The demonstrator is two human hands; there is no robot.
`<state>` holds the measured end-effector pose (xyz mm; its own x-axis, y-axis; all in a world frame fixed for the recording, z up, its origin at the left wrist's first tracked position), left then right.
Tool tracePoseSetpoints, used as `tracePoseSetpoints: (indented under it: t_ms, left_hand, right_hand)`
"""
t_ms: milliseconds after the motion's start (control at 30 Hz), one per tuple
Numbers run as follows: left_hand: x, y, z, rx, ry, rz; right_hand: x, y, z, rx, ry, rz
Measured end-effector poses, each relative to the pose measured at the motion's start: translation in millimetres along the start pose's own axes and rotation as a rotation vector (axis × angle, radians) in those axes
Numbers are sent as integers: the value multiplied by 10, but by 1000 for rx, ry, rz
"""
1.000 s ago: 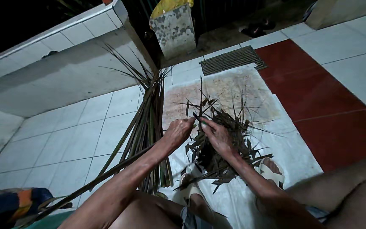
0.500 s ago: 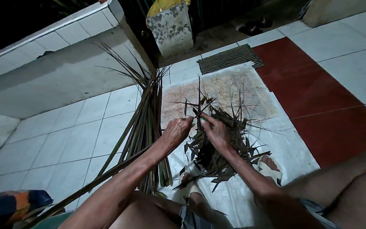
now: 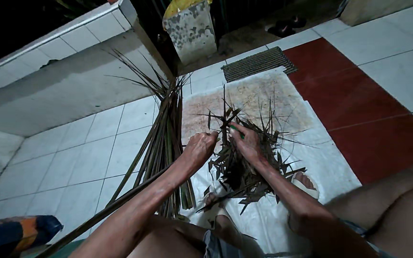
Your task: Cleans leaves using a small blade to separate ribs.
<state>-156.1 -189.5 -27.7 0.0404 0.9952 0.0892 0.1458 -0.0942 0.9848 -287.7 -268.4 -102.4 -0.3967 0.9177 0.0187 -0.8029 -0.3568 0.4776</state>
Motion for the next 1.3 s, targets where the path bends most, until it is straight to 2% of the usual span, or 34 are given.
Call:
tracePoseSetpoints:
  t_ms: [233,367,467,700,1300]
  left_hand:
    - [66,18,7,21,8,27]
    - [114,37,87,8,51,41]
    - [101,7,137,-25,81,57]
    - [59,10,33,-101,9,1]
    - [108,71,-79,-160,-35,-23]
  right_hand:
    - [-179,236,-294,-86,-58,-13]
    - [-237,460,-602,-128,-150,-118]
    - [-86,437,-426,-178,-92,-41]
    - [121,-95,12,-173,60,242]
    - [-19,140,13,12,15,82]
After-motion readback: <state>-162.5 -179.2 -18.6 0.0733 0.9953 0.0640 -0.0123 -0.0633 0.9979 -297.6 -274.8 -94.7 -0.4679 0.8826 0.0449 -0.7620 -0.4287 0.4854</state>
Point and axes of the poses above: each hand's wrist, its own x-axis away from the middle knuckle, its own y-axis out of the back of the hand, z = x × y, the point moved 8 cm from there along -x, towards the middle knuckle, and after that the axes turned 5 degrees about x, right-handed, at the moved point
